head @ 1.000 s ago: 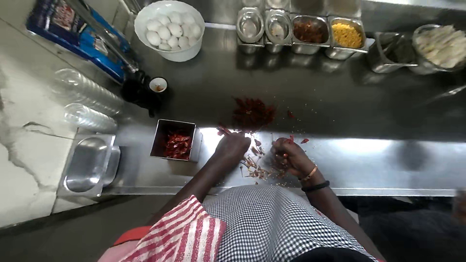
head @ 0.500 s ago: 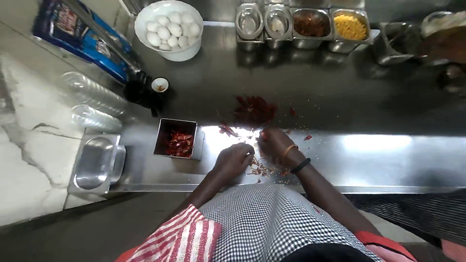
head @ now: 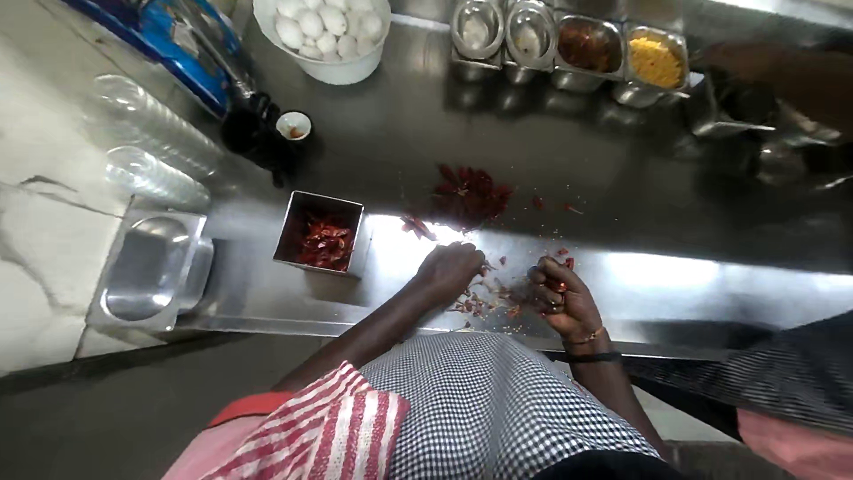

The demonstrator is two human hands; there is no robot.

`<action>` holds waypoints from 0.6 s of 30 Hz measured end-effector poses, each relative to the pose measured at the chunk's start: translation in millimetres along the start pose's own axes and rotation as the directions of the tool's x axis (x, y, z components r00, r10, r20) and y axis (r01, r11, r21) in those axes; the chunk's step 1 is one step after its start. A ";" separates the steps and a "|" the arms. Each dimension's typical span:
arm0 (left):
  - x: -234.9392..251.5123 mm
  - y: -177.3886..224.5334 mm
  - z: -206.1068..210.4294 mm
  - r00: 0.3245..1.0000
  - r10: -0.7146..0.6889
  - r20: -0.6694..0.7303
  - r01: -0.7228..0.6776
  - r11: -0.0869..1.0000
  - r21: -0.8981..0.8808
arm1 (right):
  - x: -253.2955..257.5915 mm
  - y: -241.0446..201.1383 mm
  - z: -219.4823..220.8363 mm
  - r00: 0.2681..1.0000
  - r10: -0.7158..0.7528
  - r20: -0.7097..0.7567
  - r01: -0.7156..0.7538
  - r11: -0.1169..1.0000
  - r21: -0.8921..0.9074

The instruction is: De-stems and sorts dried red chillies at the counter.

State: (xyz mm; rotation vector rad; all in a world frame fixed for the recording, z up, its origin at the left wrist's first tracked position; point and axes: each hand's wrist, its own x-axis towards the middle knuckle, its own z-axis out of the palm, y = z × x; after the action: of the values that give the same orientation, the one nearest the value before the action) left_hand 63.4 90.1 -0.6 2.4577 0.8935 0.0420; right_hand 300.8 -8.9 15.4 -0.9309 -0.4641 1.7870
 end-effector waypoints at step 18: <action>-129.6 -51.0 -127.7 0.622 -0.313 -0.718 0.075 0.936 -0.344 | 11.0 12.9 36.0 0.996 0.018 -0.092 -0.024 0.997 -0.070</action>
State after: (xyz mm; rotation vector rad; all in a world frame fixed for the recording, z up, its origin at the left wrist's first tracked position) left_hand -93.6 103.5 103.8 2.0093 1.3804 1.1439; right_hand 263.2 -0.2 25.0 -1.0658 -0.4638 1.7481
